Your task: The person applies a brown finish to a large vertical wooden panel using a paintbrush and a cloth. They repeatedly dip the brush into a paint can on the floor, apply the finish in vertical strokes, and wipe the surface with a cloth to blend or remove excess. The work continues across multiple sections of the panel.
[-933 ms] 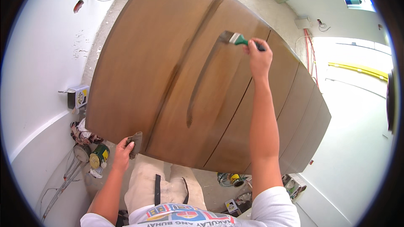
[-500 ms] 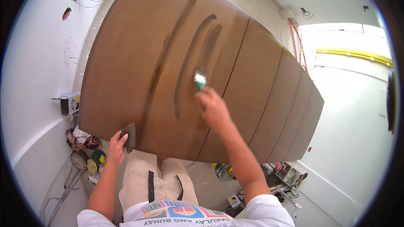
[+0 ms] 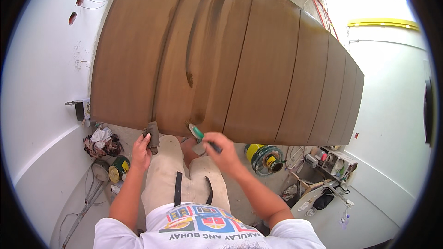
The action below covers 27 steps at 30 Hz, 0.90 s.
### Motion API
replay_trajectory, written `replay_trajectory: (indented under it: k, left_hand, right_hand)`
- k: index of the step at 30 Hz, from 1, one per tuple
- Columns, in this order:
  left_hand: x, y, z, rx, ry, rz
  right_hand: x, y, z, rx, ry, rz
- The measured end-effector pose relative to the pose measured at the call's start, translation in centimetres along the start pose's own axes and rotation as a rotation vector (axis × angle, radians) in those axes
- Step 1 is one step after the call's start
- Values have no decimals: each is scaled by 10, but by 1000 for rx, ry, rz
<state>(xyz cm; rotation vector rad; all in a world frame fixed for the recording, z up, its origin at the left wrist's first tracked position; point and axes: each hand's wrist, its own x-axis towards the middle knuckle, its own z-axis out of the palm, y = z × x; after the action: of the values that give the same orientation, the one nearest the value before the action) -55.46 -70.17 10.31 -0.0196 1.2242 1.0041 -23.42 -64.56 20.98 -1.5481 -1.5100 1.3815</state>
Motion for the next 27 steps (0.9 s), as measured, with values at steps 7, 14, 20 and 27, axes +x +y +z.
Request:
replay_trajectory:
  k: [7, 14, 20, 27]
  left_hand:
    - [-6, 8, -10, -43, 49, 43]
    - [8, 45, -19, -82, 149, 52]
    - [48, 95, -5, -57, 116, 87]
    - [77, 133, 23, -52, 98, 108]
  right_hand:
    - [179, 11, -25, 290, 153, 173]
    - [399, -3, -86, 380, 476, -68]
    - [527, -8, -117, 543, 652, -90]
    - [559, -6, -169, 410, 801, -62]
